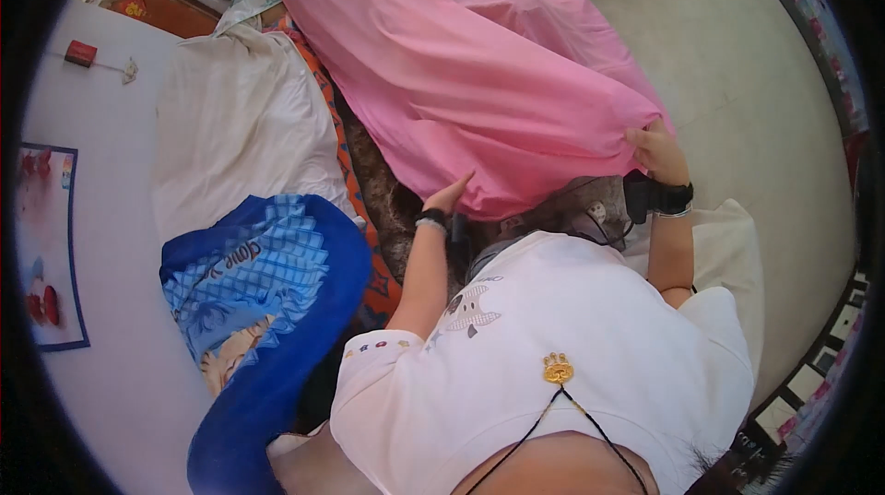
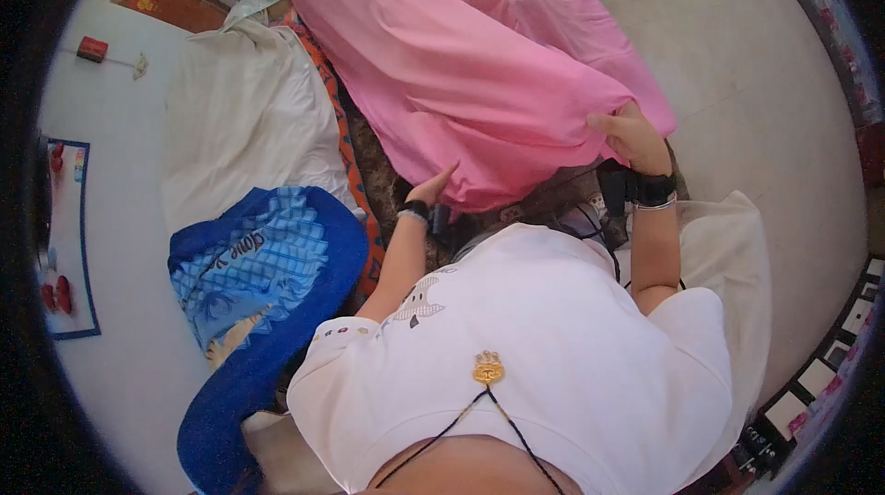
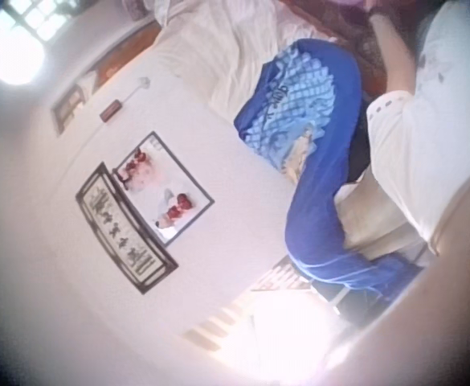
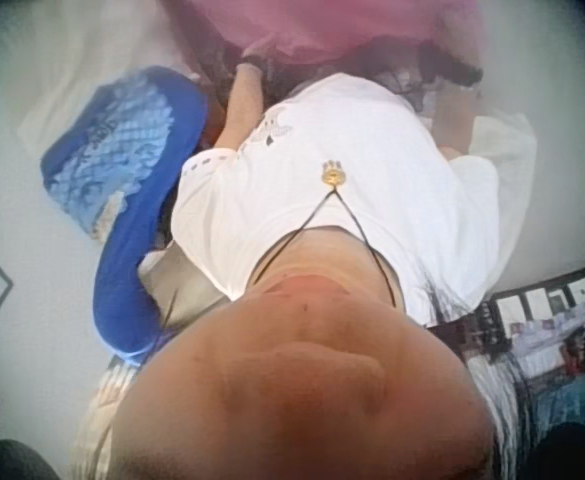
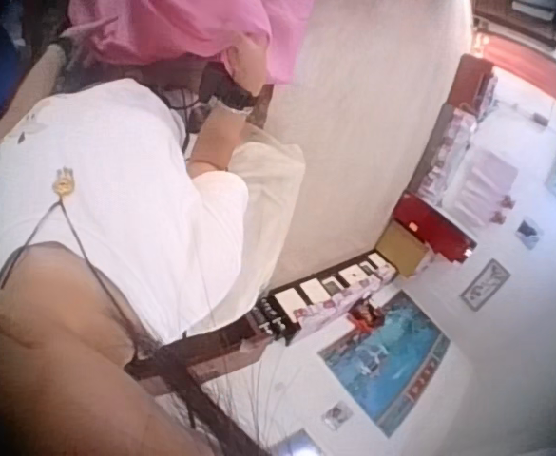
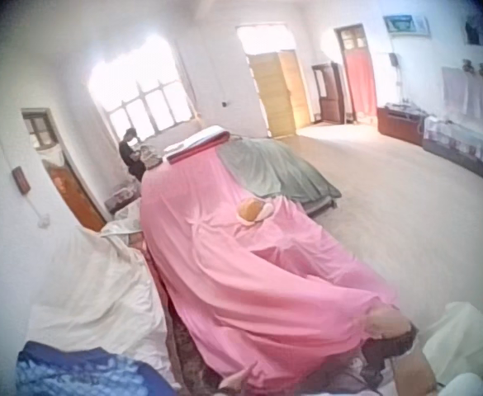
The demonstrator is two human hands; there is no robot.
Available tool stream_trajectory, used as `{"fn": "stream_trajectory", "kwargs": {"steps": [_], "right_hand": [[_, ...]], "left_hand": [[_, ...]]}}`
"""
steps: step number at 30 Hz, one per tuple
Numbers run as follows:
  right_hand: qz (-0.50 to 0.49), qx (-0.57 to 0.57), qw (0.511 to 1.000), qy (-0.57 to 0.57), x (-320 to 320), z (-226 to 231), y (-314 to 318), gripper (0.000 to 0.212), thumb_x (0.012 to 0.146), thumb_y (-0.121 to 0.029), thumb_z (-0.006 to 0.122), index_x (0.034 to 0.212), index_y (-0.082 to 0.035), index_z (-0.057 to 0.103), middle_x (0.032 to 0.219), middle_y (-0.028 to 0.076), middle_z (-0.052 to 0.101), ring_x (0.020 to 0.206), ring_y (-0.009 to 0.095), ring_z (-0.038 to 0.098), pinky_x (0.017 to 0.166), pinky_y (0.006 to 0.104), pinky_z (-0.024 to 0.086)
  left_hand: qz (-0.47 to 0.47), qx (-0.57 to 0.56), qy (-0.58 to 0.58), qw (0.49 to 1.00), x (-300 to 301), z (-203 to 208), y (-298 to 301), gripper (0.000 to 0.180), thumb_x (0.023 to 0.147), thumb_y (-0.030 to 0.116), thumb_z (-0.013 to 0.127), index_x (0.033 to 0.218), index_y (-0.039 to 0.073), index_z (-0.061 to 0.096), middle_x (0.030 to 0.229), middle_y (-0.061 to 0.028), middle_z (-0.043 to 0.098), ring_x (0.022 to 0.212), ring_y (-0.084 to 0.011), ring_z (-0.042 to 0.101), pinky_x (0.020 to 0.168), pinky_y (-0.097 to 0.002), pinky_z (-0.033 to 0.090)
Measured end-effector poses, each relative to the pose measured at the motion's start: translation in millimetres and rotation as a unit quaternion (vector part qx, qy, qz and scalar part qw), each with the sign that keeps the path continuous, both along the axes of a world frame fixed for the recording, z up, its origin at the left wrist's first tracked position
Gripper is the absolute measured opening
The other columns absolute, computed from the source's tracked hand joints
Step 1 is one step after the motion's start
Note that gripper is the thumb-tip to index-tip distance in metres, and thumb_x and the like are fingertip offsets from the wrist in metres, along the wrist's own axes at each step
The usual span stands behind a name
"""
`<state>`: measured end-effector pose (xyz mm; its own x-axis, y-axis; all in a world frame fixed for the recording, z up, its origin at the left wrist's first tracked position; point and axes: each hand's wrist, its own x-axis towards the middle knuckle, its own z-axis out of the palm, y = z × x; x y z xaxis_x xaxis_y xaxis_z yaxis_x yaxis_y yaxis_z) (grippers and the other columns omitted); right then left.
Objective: The person spreads and smooths a white sheet, a blue patterned blanket, and a pink fabric covering over several items of furniture and beds, handling each fabric piece separately and pulling them tight.
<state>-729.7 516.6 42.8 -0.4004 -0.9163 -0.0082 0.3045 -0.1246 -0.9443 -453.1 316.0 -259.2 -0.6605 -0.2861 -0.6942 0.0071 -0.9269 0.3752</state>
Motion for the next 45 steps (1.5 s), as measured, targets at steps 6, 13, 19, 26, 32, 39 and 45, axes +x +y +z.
{"fn": "stream_trajectory", "kwargs": {"steps": [6,13,19,26,32,39,45], "right_hand": [[0.13,0.207,0.956,0.164,8,26,18,0.039,0.06,-0.017,0.06,0.091,0.001,0.047,0.072,-0.001,0.05,0.066,0.009,0.044,0.059,0.0219,0.037],[0.067,0.174,0.982,0.038,0,-38,37,0.048,0.064,-0.019,0.056,0.103,0.001,0.038,0.093,0.003,0.045,0.08,0.009,0.042,0.068,0.021,0.034],[-0.212,-0.066,0.97,-0.102,-33,-41,51,0.033,0.076,-0.022,0.042,0.1,0.0,0.04,0.095,0.006,0.045,0.088,0.013,0.042,0.077,0.0263,0.033],[-0.248,0.015,0.912,-0.327,-49,-140,24,0.024,0.074,-0.021,0.043,0.092,-0.005,0.044,0.085,0.007,0.048,0.084,0.021,0.044,0.077,0.0405,0.033],[-0.226,-0.008,0.888,-0.401,-55,-152,-13,0.027,0.072,-0.023,0.045,0.093,-0.007,0.039,0.095,0.007,0.039,0.092,0.027,0.037,0.079,0.0515,0.027],[-0.024,0.136,0.909,-0.392,-29,-242,11,0.052,0.076,-0.038,0.034,0.116,-0.011,0.015,0.11,0.017,0.031,0.093,0.033,0.039,0.074,0.0495,0.032],[0.046,0.356,0.809,-0.465,15,-302,-26,0.075,0.063,-0.057,0.041,0.119,-0.016,0.012,0.12,0.012,0.019,0.107,0.038,0.016,0.077,0.0604,0.015]], "left_hand": [[0.253,0.521,0.099,0.809,-75,95,6,0.04,0.08,0.031,0.023,0.109,0.006,0.033,0.108,-0.0051,0.038,0.101,-0.0189,0.032,0.088,-0.0336,0.021],[0.204,0.008,0.045,0.978,-92,83,-32,0.052,0.065,0.047,0.046,0.103,0.013,0.039,0.098,-0.0067,0.044,0.091,-0.0223,0.04,0.074,-0.0374,0.034],[0.166,-0.228,0.138,0.949,-35,155,-55,0.039,0.075,0.026,0.04,0.107,0.003,0.035,0.107,-0.0086,0.04,0.097,-0.0211,0.039,0.082,-0.0349,0.031],[0.15,-0.65,-0.077,0.741,14,200,0,0.04,0.076,0.021,0.043,0.109,0.002,0.032,0.108,-0.0101,0.038,0.099,-0.021,0.037,0.084,-0.0337,0.029],[0.352,-0.311,0.197,0.861,43,213,-37,0.042,0.075,0.023,0.045,0.109,0.003,0.031,0.111,-0.0086,0.035,0.102,-0.0215,0.034,0.085,-0.0361,0.027],[0.368,-0.29,0.126,0.874,57,236,-24,0.047,0.072,0.026,0.048,0.11,0.003,0.032,0.11,-0.0079,0.037,0.101,-0.0207,0.035,0.084,-0.0337,0.029],[0.377,-0.335,0.174,0.846,62,242,-21,0.044,0.074,0.024,0.045,0.11,0.002,0.031,0.11,-0.0088,0.037,0.102,-0.0214,0.035,0.085,-0.0341,0.027]]}}
